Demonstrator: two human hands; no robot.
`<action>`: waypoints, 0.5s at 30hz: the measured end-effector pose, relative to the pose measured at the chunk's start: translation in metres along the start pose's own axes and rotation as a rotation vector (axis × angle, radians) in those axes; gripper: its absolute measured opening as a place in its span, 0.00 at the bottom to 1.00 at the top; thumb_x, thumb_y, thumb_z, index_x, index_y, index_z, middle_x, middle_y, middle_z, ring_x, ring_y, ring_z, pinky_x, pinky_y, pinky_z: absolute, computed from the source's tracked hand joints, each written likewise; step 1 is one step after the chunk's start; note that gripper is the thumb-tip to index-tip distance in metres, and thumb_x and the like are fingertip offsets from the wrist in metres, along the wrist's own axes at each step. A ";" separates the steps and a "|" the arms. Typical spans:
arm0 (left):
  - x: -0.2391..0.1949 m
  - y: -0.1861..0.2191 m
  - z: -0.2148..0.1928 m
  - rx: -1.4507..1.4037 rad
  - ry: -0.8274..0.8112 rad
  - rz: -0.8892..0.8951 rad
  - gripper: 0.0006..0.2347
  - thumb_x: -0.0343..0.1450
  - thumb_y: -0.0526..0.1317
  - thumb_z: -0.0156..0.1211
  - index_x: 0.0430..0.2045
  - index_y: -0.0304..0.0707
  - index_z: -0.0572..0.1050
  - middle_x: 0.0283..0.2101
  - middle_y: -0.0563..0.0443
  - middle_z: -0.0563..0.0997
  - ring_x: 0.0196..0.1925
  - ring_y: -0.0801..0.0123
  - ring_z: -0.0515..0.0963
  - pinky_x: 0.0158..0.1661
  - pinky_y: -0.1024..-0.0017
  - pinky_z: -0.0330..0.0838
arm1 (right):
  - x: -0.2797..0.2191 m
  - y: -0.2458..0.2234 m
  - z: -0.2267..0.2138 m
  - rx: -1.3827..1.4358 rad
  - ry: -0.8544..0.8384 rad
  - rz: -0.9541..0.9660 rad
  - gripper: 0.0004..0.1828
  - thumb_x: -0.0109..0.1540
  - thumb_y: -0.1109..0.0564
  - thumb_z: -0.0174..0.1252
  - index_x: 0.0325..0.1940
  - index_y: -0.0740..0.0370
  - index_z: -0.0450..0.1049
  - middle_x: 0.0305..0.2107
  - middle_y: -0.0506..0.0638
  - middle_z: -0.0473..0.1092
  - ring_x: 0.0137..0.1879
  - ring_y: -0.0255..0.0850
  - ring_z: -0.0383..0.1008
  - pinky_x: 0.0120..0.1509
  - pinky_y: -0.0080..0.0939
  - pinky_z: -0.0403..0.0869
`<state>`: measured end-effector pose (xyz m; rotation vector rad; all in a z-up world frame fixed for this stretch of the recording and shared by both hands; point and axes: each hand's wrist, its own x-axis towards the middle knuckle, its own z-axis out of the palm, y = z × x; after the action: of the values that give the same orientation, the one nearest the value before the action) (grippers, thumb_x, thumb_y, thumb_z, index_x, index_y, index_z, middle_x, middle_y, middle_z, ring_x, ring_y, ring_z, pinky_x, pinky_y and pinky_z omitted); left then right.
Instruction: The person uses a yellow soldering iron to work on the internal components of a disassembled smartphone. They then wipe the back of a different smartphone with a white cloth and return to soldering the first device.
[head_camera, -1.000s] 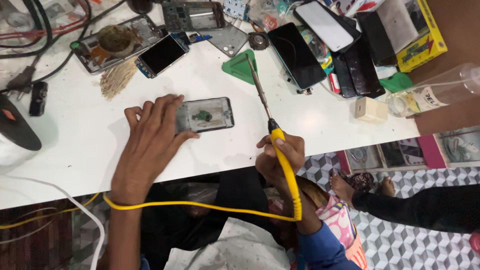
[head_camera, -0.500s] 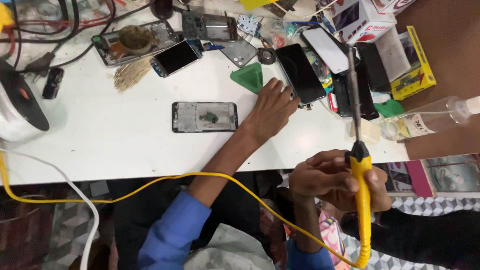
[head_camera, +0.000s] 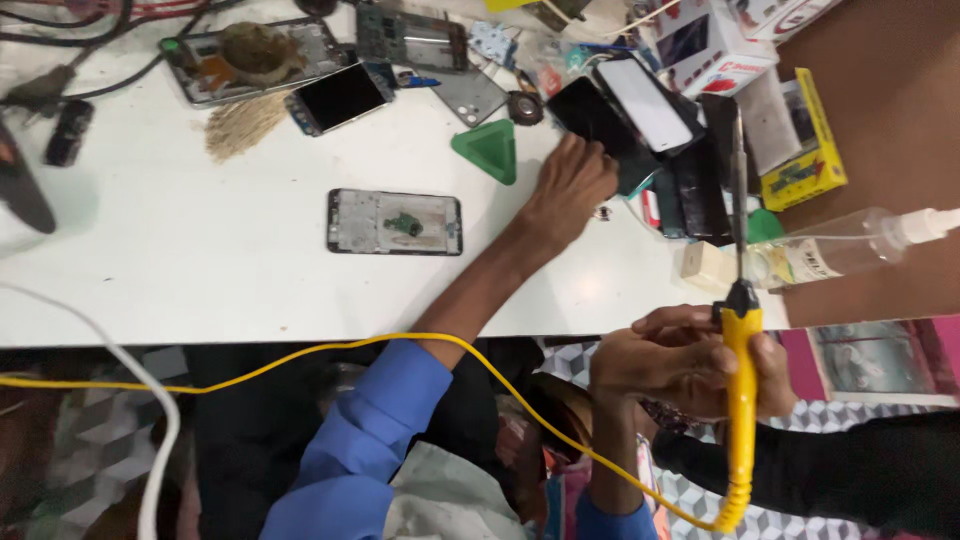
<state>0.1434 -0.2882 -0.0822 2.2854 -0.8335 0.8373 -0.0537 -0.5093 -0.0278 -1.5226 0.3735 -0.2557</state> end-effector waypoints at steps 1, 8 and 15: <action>-0.003 0.004 -0.004 -0.047 0.002 -0.013 0.20 0.69 0.29 0.54 0.59 0.35 0.69 0.64 0.36 0.69 0.71 0.42 0.64 0.73 0.50 0.49 | -0.006 -0.025 0.005 0.020 -0.002 0.184 0.31 0.74 0.38 0.30 0.56 0.73 0.57 0.35 0.65 0.67 0.29 0.41 0.80 0.34 0.33 0.80; -0.015 0.010 -0.016 0.266 -0.048 0.029 0.19 0.76 0.37 0.52 0.63 0.40 0.70 0.74 0.33 0.59 0.77 0.43 0.55 0.76 0.52 0.42 | -0.032 -0.050 0.125 0.045 0.471 -0.227 0.28 0.73 0.39 0.32 0.64 0.65 0.58 0.37 0.60 0.66 0.26 0.42 0.73 0.28 0.34 0.74; -0.004 0.004 0.002 0.498 -0.353 0.089 0.27 0.76 0.41 0.45 0.73 0.53 0.52 0.78 0.40 0.45 0.80 0.47 0.41 0.73 0.47 0.26 | -0.036 -0.017 0.155 0.024 0.737 -1.010 0.21 0.81 0.40 0.42 0.57 0.63 0.60 0.27 0.50 0.60 0.18 0.30 0.56 0.22 0.25 0.61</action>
<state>0.1391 -0.2911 -0.0850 2.9130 -0.9664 0.7527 -0.0251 -0.3532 -0.0068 -1.4402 0.1305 -1.6274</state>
